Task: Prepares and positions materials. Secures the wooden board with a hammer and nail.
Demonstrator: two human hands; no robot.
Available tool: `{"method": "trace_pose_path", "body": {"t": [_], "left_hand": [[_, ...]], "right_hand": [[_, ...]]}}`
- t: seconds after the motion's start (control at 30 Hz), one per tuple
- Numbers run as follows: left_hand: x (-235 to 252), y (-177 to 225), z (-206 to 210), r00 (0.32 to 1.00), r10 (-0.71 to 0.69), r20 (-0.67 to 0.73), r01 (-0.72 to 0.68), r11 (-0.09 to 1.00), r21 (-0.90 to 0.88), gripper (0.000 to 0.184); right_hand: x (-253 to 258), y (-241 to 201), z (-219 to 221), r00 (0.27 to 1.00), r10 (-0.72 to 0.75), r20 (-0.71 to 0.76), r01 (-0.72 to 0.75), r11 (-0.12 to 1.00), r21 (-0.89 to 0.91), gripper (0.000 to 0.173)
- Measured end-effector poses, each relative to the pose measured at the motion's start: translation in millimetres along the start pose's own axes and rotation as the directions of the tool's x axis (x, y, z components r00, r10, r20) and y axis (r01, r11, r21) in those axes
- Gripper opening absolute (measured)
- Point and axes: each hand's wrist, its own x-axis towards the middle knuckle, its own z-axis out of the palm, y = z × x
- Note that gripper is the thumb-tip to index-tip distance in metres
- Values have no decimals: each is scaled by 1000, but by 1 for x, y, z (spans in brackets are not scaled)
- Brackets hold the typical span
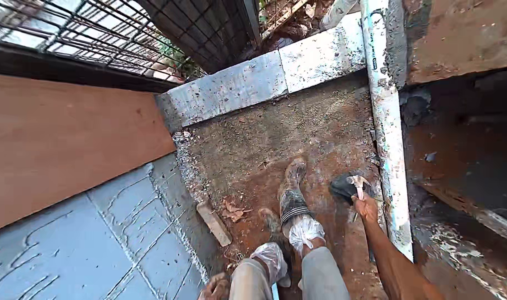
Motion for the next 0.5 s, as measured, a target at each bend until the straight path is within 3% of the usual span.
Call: {"method": "trace_pose_path", "body": {"t": [0.1,0.23,0.5], "left_hand": [[0,89,9,987,163,-10,-163,985,-55,37],[-17,182,10,938,346,6,-343,934,-95,37],[-2,256,-11,895,435,100,-436,900,-10,35]], "right_hand": [[-21,-18,-20,999,28,35,-23,989,-143,32],[-60,-52,-49,996,-43,82,69,936,-346,35],[-152,-170,-72,941,-256,220,332,819,-468,33]]}}
